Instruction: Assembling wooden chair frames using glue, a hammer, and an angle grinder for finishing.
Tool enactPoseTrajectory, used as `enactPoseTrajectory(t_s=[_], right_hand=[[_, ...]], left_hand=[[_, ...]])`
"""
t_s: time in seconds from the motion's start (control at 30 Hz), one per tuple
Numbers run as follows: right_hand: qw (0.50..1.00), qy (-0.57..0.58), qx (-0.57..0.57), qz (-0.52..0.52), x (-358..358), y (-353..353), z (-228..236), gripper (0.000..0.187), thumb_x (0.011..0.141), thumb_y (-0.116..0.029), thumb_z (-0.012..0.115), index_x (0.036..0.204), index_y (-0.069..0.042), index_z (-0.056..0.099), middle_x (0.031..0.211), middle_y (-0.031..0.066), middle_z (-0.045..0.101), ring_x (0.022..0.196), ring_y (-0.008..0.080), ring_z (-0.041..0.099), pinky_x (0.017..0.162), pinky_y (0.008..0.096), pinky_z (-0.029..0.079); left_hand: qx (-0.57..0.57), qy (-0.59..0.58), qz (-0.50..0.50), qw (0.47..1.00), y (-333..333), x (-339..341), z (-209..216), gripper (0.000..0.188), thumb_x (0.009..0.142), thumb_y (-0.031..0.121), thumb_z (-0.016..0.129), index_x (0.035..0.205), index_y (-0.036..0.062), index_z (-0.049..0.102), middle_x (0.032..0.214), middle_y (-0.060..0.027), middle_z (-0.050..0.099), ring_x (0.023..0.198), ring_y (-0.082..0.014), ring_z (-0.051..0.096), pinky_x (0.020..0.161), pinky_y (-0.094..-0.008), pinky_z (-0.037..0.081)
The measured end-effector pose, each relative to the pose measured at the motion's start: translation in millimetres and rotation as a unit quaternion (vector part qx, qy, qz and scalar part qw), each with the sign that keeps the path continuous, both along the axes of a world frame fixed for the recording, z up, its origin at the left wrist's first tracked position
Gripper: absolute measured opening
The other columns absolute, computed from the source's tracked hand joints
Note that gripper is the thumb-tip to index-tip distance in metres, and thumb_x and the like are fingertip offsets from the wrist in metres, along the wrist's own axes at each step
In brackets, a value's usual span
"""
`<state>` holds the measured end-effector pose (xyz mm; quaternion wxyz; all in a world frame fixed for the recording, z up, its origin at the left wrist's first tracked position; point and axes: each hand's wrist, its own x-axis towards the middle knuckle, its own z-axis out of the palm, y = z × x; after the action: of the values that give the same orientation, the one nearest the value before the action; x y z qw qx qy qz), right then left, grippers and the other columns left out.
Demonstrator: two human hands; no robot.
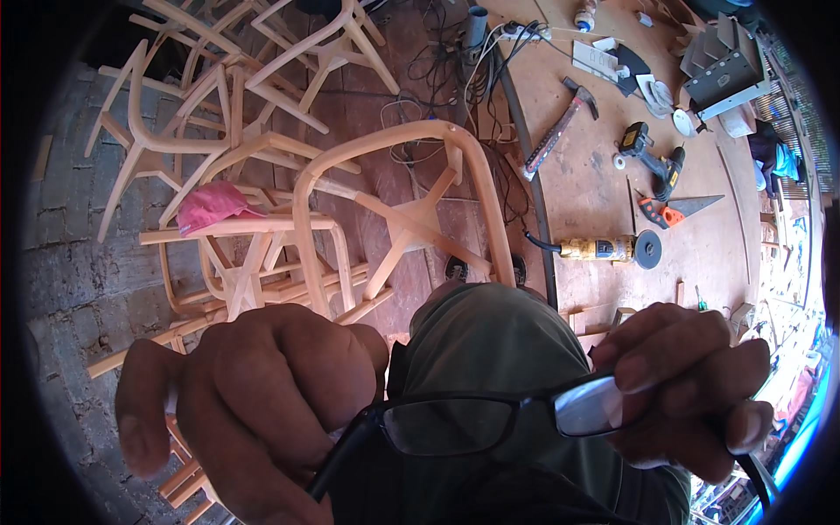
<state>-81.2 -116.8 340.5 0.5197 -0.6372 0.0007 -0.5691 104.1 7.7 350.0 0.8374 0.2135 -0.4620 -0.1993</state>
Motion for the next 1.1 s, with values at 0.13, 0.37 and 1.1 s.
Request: enactPoseTrajectory(t_s=[0.13,0.37,1.1], right_hand=[[0.997,-0.082,-0.009,-0.011,6,-6,-29,0.038,0.102,-0.036,0.050,0.119,-0.002,0.048,0.083,0.0129,0.049,0.061,0.0240,0.053,0.058,0.0394,0.058],[0.999,-0.039,0.015,-0.024,0,-4,-13,0.046,0.103,-0.042,0.042,0.132,-0.009,0.052,0.087,0.0043,0.048,0.064,0.0204,0.057,0.050,0.0362,0.056],[0.982,-0.029,0.167,-0.079,-4,-6,-8,0.013,0.091,-0.027,0.064,0.099,-0.017,0.064,0.089,0.0018,0.048,0.076,0.0128,0.053,0.045,0.0246,0.043]], left_hand=[[-0.108,0.027,0.007,0.994,-24,-7,-12,0.055,0.073,-0.008,0.070,0.121,0.0024,0.045,0.079,0.0030,0.066,0.060,-0.0101,0.046,0.048,-0.0264,0.033],[-0.072,0.025,0.019,0.997,-19,-4,-11,0.055,0.073,-0.002,0.074,0.121,0.0026,0.046,0.080,0.0034,0.067,0.061,-0.0098,0.048,0.049,-0.0249,0.035],[-0.069,0.053,0.075,0.993,-20,2,-19,0.048,0.078,0.012,0.081,0.120,0.0066,0.058,0.088,0.0093,0.066,0.073,-0.0073,0.053,0.054,-0.0182,0.043]])
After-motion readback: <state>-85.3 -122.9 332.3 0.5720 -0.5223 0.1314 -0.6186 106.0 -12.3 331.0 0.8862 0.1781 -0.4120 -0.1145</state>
